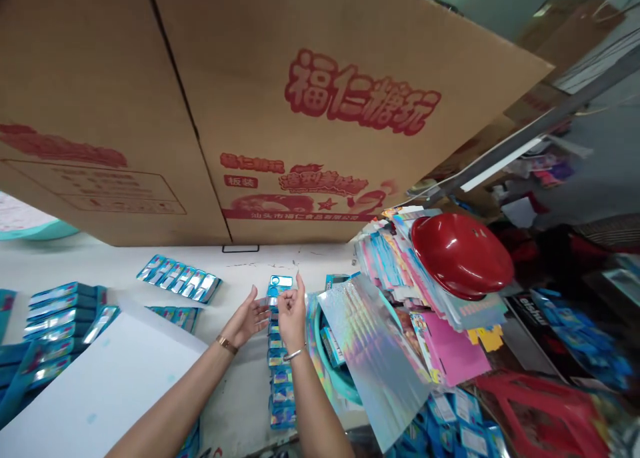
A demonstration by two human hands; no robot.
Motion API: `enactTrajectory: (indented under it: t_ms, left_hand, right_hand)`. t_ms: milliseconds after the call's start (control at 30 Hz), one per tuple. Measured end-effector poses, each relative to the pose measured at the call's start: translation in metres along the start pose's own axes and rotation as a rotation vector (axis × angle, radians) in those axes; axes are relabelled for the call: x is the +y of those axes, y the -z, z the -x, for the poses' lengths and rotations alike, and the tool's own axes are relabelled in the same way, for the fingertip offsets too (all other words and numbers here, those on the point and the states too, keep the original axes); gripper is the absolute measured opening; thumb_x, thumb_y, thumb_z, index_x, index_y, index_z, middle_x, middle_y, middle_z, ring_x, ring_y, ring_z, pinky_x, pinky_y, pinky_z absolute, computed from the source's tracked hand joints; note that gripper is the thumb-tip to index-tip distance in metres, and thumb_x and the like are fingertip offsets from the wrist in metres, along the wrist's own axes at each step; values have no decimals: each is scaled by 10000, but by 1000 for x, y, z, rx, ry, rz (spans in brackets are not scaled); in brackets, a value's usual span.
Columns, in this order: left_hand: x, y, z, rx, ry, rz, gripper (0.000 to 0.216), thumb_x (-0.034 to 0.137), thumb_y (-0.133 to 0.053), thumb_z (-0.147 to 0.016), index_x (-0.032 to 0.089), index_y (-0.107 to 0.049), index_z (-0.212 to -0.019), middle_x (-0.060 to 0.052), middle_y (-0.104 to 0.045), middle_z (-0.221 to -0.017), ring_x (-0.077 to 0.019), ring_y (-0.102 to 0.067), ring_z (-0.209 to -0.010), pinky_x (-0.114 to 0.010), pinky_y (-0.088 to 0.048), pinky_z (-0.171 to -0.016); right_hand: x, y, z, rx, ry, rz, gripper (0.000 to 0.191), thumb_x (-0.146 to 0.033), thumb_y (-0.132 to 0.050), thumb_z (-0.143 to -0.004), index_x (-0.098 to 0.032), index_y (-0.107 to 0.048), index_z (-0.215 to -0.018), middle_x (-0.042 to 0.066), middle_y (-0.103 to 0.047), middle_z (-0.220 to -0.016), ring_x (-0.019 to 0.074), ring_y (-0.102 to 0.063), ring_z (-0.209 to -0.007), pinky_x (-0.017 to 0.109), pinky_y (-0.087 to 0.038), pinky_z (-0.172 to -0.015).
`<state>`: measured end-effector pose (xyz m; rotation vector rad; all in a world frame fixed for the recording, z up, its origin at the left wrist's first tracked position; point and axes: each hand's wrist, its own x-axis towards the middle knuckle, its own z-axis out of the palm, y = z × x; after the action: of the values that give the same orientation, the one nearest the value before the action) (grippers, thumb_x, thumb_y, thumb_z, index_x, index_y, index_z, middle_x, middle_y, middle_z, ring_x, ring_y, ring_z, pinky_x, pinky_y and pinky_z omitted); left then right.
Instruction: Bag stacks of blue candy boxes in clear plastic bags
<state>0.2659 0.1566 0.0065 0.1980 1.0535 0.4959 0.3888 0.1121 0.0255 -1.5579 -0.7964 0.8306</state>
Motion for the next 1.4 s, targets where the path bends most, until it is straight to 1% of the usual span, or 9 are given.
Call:
enactTrajectory:
  t_ms: [167, 267, 400, 500, 633, 833, 933, 1133, 1400]
  left_hand:
    - [-11, -1, -34, 44, -300, -56, 411, 473, -848, -572, 150, -670, -752, -14, -626, -664, -127, -563, -589, -253, -446, -613]
    - [-12, -3, -56, 202, -517, -225, 376, 517, -769, -641, 165, -677, -740, -20, -645, -663, -150, -559, -605, -272, -437, -630]
    - [-4, -5, -85, 421, -771, -519, 280, 484, -665, -741, 207, -701, -738, -70, -697, -816, -233, -612, -814, -327, -452, -795]
    - [2, -5, -101, 510, -792, -643, 224, 430, -655, -756, 218, -701, -704, -99, -704, -882, -273, -616, -916, -355, -418, -892]
    - [6, -3, -113, 574, -753, -789, 255, 431, -621, -787, 198, -715, -739, -125, -727, -874, -294, -637, -878, -366, -414, -847]
    - [9, -1, -121, 565, -732, -924, 269, 440, -613, -798, 203, -734, -756, -117, -745, -851, -284, -641, -842, -342, -387, -800]
    - [9, -1, -124, 559, -732, -935, 277, 442, -611, -799, 200, -738, -752, -121, -742, -823, -283, -638, -815, -341, -379, -788]
    - [4, 3, -131, 534, -727, -830, 256, 439, -647, -766, 207, -722, -687, -83, -719, -719, -244, -617, -731, -341, -387, -797]
    - [-17, 12, -158, 390, -654, -392, 342, 458, -662, -711, 141, -737, -814, -75, -744, -809, -211, -655, -775, -322, -509, -756]
  right_hand:
    - [17, 1, -23, -8, -31, 19, 731, -221, -564, -837, -170, -253, -1496, -24, -585, -792, 140, -573, -686, 271, -502, -689]
    - [33, -6, -37, 24, -31, 81, 767, -231, -570, -832, -179, -216, -1511, -31, -578, -785, 142, -576, -662, 264, -500, -662]
    - [59, -17, -55, 81, 37, 333, 701, -227, -501, -864, -191, -238, -1513, -25, -591, -784, 165, -590, -682, 287, -472, -706]
    - [73, -22, -65, 100, 101, 519, 683, -216, -475, -871, -178, -248, -1514, 1, -621, -805, 203, -589, -739, 319, -436, -742]
    - [79, -23, -73, 124, 176, 688, 650, -195, -489, -868, -150, -313, -1492, 38, -655, -810, 253, -559, -858, 416, -351, -895]
    - [85, -23, -78, 120, 178, 734, 640, -177, -470, -877, -167, -310, -1496, 35, -655, -799, 268, -534, -882, 521, -219, -1019]
    - [91, -22, -81, 118, 189, 732, 644, -170, -463, -879, -164, -300, -1502, 35, -643, -800, 268, -521, -877, 511, -246, -1013]
    - [101, -21, -84, 52, 197, 660, 691, -141, -432, -873, -157, -222, -1531, 43, -598, -812, 262, -484, -873, 365, -412, -826]
    - [107, -20, -83, 26, 243, 727, 630, -161, -397, -914, -189, -248, -1525, 60, -586, -887, 264, -477, -907, 388, -442, -859]
